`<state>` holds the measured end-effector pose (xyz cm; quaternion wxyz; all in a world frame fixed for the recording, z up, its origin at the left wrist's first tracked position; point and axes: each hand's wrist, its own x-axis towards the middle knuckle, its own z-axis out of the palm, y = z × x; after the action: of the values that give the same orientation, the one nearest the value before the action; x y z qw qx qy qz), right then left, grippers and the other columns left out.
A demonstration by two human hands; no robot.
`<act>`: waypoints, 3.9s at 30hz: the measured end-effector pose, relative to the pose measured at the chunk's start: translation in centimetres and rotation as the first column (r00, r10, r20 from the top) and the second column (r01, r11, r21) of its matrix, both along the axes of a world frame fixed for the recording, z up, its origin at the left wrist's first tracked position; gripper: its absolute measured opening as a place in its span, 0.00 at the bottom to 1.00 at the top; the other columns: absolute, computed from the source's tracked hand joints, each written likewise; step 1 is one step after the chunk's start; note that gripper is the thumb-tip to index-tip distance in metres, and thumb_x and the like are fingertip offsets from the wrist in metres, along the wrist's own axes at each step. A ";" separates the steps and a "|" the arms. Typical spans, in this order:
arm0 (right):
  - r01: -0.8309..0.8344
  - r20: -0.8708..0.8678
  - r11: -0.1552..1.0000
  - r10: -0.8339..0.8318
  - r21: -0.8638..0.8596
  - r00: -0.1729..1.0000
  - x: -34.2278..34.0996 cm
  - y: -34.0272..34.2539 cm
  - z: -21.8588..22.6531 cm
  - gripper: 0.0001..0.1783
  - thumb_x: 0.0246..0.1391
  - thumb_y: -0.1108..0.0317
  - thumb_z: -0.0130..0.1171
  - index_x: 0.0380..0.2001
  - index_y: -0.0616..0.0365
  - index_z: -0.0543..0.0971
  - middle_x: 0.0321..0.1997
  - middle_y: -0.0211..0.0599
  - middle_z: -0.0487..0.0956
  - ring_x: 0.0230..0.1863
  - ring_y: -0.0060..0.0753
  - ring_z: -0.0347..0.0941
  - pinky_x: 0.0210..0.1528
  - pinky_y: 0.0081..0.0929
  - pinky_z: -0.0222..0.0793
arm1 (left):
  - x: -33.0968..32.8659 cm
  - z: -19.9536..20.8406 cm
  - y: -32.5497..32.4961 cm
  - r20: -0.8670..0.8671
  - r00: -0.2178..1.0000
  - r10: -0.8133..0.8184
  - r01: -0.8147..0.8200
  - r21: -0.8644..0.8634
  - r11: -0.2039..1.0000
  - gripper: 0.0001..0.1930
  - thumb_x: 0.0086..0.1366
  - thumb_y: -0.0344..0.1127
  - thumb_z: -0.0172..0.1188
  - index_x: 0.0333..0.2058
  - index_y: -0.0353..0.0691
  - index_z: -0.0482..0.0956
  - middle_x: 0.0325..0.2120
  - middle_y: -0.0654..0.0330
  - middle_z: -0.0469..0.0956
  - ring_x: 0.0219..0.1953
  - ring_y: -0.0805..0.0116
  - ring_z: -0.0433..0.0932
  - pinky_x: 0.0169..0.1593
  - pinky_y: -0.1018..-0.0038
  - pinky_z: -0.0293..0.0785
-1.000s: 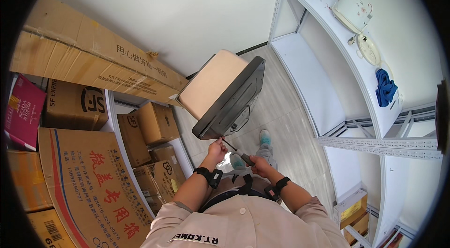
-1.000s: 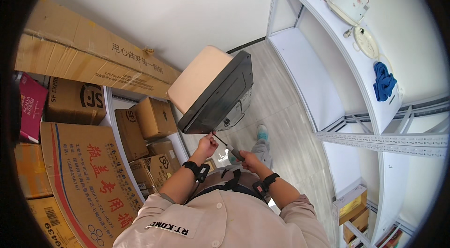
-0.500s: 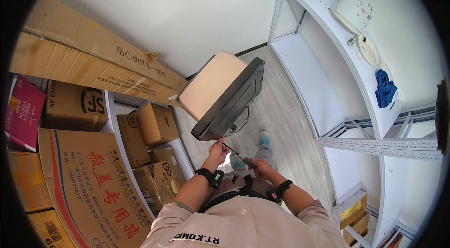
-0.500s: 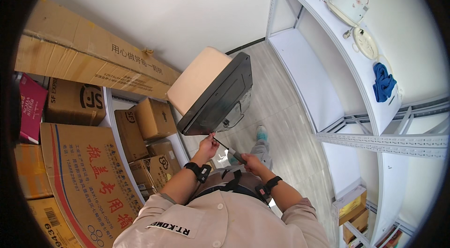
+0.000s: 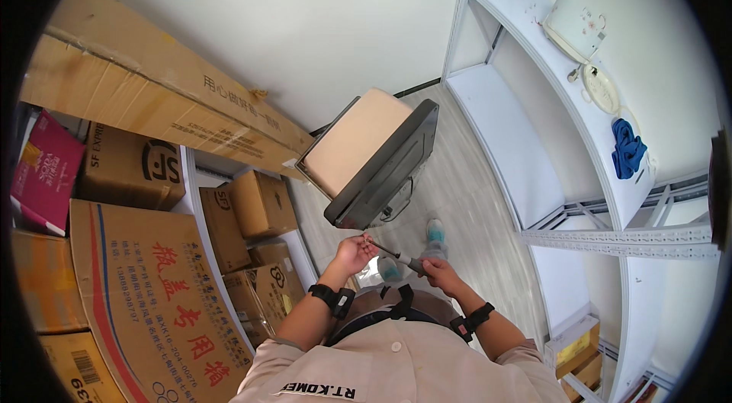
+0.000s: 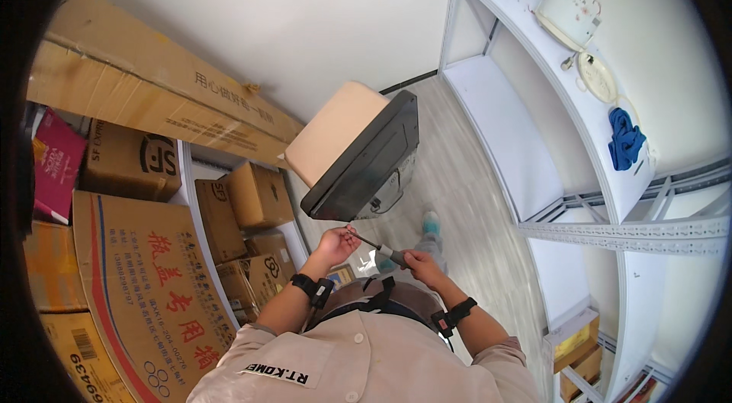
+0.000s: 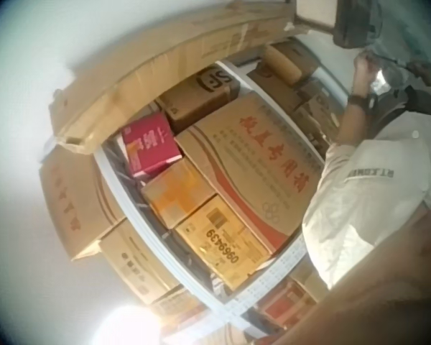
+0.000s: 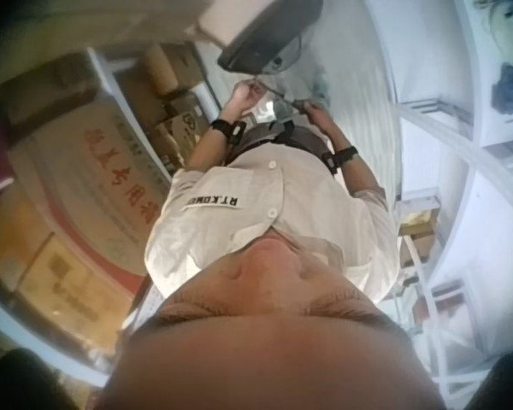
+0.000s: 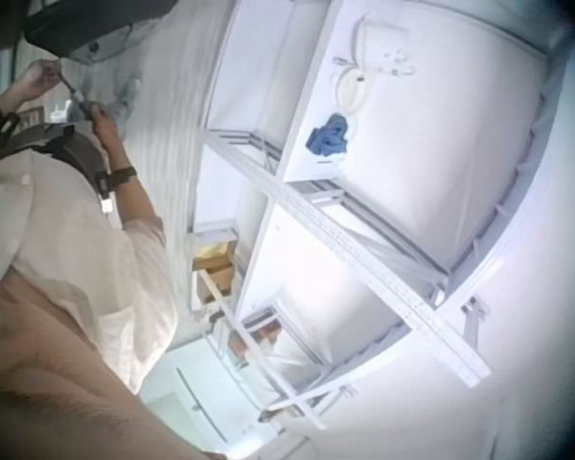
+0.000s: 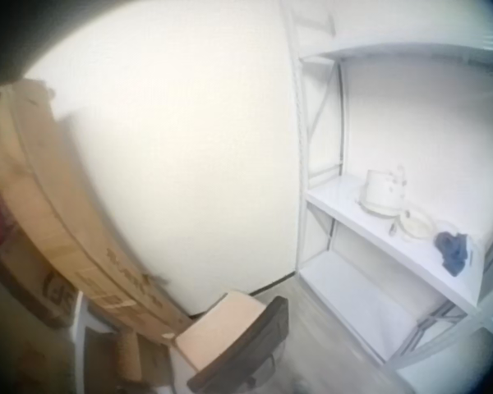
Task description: The person uses a screwdriver to tighten screws on a small beige and black electronic device. They repeatedly reposition the device and adjust the screws, then place the device on a white shelf.
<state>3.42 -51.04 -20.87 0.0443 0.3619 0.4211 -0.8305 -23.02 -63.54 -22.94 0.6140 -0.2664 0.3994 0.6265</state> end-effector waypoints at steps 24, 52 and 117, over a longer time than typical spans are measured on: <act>0.157 0.011 0.984 -0.157 -0.083 0.988 -2.7 -1.9 0.3 0.19 0.65 0.54 0.47 0.51 0.54 0.75 0.30 0.29 0.76 0.15 0.14 0.53 0.17 0.16 0.49 | -0.3 3.3 -0.2 -0.043 0.998 0.037 -0.026 0.227 0.973 0.12 0.68 0.35 0.50 0.45 0.36 0.74 0.19 0.70 0.65 0.24 0.75 0.66 0.37 0.76 0.67; 0.065 0.001 0.998 -0.065 0.007 0.998 -3.4 -1.3 1.5 0.19 0.61 0.58 0.54 0.51 0.55 0.74 0.31 0.30 0.75 0.18 0.16 0.59 0.19 0.18 0.54 | -0.4 2.9 -0.5 0.007 0.995 0.095 -0.093 0.275 0.957 0.08 0.66 0.35 0.53 0.39 0.38 0.76 0.20 0.67 0.71 0.27 0.72 0.70 0.40 0.74 0.70; 0.034 -0.222 0.812 0.120 0.583 0.968 -4.8 -2.6 2.5 0.28 0.50 0.70 0.65 0.56 0.54 0.70 0.50 0.33 0.73 0.46 0.25 0.70 0.48 0.24 0.67 | 0.4 4.0 0.1 -0.307 0.951 0.042 0.001 0.136 0.991 0.07 0.63 0.35 0.63 0.33 0.41 0.75 0.19 0.71 0.66 0.22 0.80 0.64 0.30 0.79 0.67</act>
<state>-1.40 -53.65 -18.35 -0.1028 0.2413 0.6652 -0.6990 -22.61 -63.39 -18.95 0.5541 -0.1272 0.4444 0.6923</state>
